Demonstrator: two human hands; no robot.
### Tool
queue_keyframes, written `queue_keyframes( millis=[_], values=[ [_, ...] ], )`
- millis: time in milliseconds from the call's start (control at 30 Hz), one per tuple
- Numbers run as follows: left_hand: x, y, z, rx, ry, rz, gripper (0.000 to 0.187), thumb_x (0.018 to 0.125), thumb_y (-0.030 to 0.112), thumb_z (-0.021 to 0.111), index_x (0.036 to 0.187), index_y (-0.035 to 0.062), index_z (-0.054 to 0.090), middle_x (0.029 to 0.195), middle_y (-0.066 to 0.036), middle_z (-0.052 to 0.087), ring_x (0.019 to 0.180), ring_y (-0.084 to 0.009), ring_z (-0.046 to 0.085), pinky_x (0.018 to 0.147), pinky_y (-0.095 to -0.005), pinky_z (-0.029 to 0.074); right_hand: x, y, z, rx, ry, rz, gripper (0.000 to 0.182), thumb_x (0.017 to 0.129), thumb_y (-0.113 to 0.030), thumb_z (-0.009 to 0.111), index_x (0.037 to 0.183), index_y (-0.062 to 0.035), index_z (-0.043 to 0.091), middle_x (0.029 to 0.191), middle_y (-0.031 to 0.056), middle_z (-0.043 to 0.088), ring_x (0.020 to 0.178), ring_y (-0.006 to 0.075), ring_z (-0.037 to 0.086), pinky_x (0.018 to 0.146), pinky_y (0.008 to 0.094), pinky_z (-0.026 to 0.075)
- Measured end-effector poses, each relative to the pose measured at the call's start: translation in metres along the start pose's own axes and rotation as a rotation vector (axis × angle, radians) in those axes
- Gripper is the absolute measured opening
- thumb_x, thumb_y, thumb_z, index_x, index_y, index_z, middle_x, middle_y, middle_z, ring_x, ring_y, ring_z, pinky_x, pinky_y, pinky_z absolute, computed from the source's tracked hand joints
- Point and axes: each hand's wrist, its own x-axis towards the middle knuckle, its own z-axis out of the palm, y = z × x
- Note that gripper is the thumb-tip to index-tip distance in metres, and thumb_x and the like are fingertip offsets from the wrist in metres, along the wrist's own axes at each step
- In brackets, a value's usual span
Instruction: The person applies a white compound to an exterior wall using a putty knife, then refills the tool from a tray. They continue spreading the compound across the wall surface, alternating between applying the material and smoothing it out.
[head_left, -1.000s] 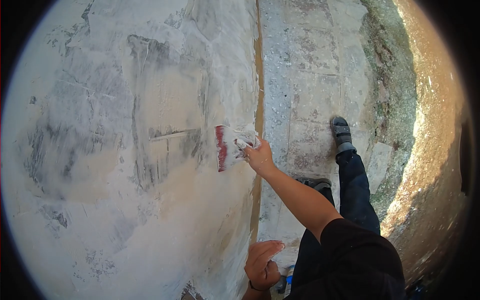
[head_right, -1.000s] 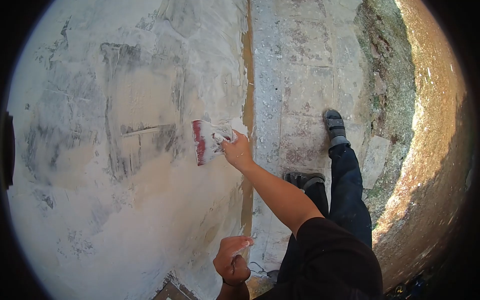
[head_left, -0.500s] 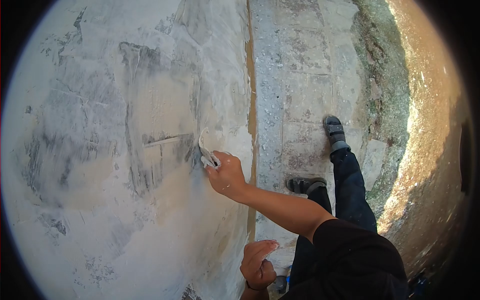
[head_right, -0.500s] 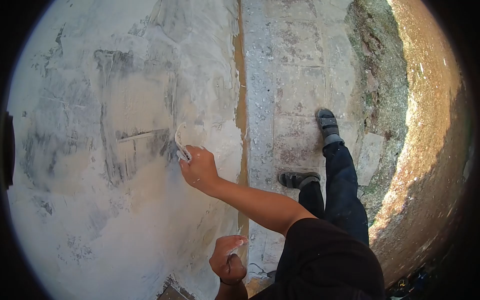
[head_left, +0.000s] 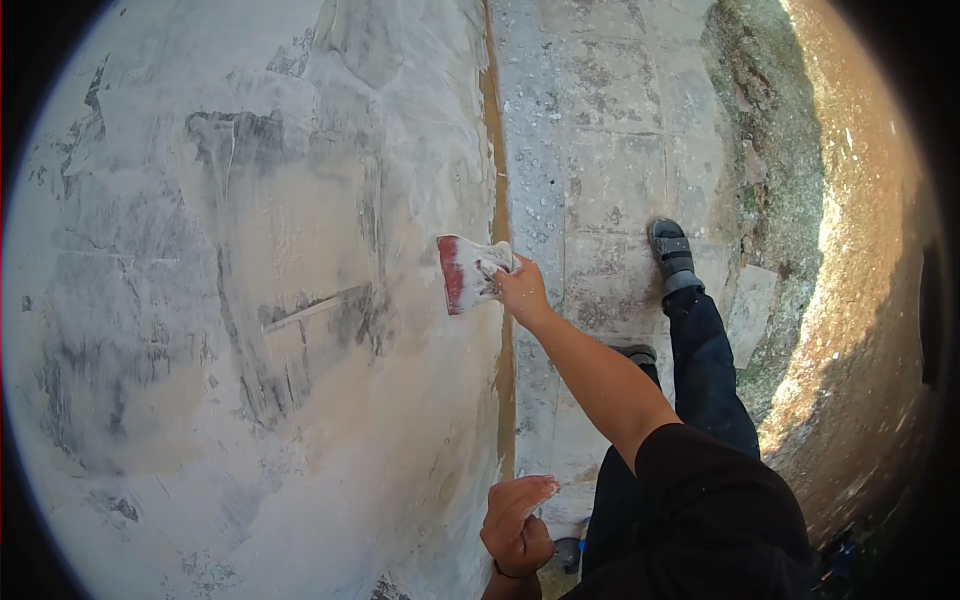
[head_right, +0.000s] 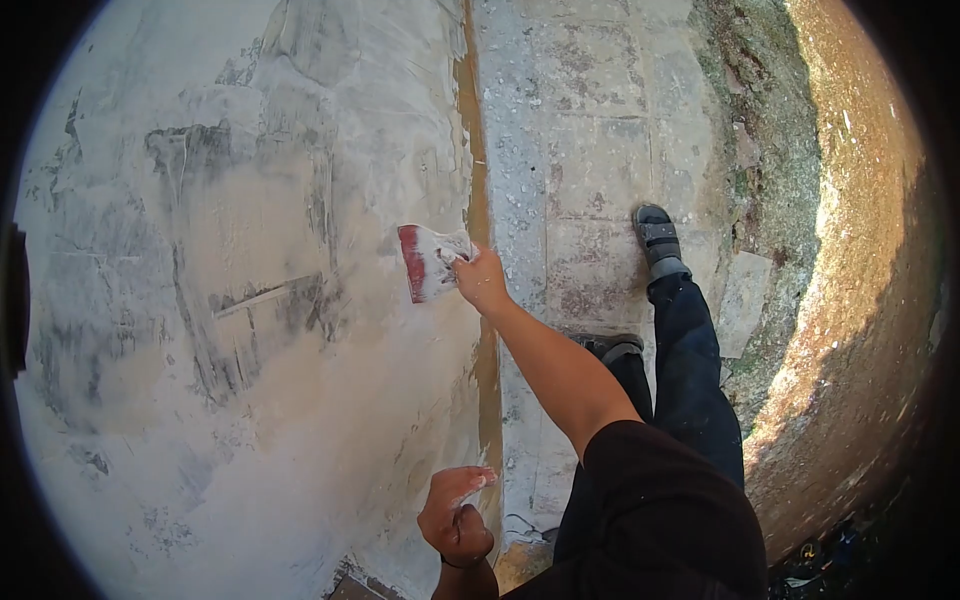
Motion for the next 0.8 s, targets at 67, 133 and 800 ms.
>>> queue_keyframes(
  millis=[67,133,800],
  values=[
    [0.0,-0.002,0.0,-0.02,0.015,0.007,0.04,0.053,-0.011,0.038,0.085,-0.0033,0.061,0.081,-0.014,0.066,0.075,-0.0275,0.064,0.071,-0.0333,0.047,0.006,-0.008,-0.012,-0.043,0.067,0.032,0.022,0.078,-0.003,0.054,0.097,0.0029,0.062,0.08,0.0073,0.066,0.067,0.0121,0.059,0.063,0.0268,0.047],
    [0.002,-0.002,-0.002,-0.005,0.018,0.018,0.04,0.053,-0.011,0.038,0.085,-0.0032,0.061,0.081,-0.015,0.066,0.075,-0.0276,0.064,0.071,-0.0333,0.047,-0.001,-0.027,-0.003,-0.096,0.122,-0.04,0.021,0.076,-0.003,0.054,0.095,0.0022,0.063,0.072,0.0084,0.065,0.061,0.0131,0.058,0.058,0.0293,0.046],
    [0.03,0.001,-0.041,0.063,0.219,0.177,0.045,0.063,-0.009,0.035,0.105,-0.0072,0.052,0.089,-0.022,0.058,0.077,-0.0307,0.06,0.07,-0.0403,0.051,-0.031,-0.093,0.055,0.411,-0.151,-0.046,0.015,0.082,0.0,0.058,0.096,0.0039,0.061,0.09,0.0061,0.064,0.079,0.0105,0.059,0.072,0.0247,0.048]
  ],
)
